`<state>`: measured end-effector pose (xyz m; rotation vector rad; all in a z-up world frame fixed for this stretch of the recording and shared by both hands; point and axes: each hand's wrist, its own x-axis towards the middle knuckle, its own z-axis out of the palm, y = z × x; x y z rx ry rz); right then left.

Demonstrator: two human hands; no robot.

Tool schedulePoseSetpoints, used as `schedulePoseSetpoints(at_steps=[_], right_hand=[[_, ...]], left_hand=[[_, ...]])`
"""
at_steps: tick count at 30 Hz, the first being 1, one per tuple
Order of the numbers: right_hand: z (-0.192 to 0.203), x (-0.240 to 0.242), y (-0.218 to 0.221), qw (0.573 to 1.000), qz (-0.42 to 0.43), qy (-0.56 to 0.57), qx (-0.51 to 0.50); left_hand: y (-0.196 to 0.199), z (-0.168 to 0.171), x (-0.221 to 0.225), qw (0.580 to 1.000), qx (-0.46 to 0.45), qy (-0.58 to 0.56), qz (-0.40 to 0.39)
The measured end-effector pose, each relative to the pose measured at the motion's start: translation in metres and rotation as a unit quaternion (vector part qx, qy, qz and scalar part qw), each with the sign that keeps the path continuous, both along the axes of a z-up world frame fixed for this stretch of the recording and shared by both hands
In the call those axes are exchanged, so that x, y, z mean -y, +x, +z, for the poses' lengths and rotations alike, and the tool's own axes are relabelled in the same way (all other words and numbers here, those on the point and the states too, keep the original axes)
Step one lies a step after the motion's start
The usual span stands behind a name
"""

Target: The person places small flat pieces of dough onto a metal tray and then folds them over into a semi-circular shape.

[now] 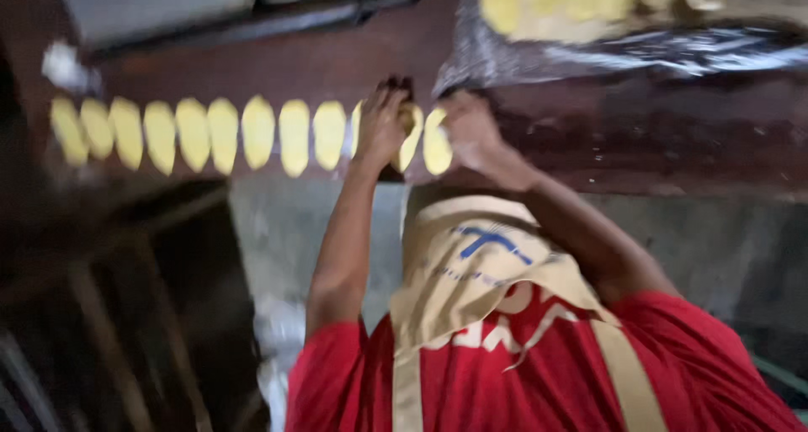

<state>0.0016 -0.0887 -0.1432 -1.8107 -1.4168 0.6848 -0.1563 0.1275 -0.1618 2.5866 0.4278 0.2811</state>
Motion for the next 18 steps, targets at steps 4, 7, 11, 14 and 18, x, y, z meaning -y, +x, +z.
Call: schedulePoseSetpoints(at_steps=[4,7,11,14,18], right_hand=[[-0.033,-0.028,-0.020,0.976,-0.070,-0.070,0.193],[-0.037,-0.027,-0.024,0.926,-0.097,-0.130,0.342],[0.034,-0.002,-0.039,0.976,-0.119,-0.106,0.147],[0.018,0.036,-0.045,0.989,-0.110,-0.061,-0.074],[0.049,0.103,-0.035,0.978,-0.179,-0.027,-0.103]], left_hand=[[0.013,-0.019,-0.004,0.985,-0.119,-0.121,0.019],[0.005,0.013,-0.006,0.986,-0.151,-0.066,0.012],[-0.028,0.044,0.019,0.978,-0.119,-0.171,-0.006],[-0.048,0.080,0.043,0.967,-0.097,-0.234,-0.017],[-0.031,0.144,0.083,0.957,-0.099,-0.270,-0.022]])
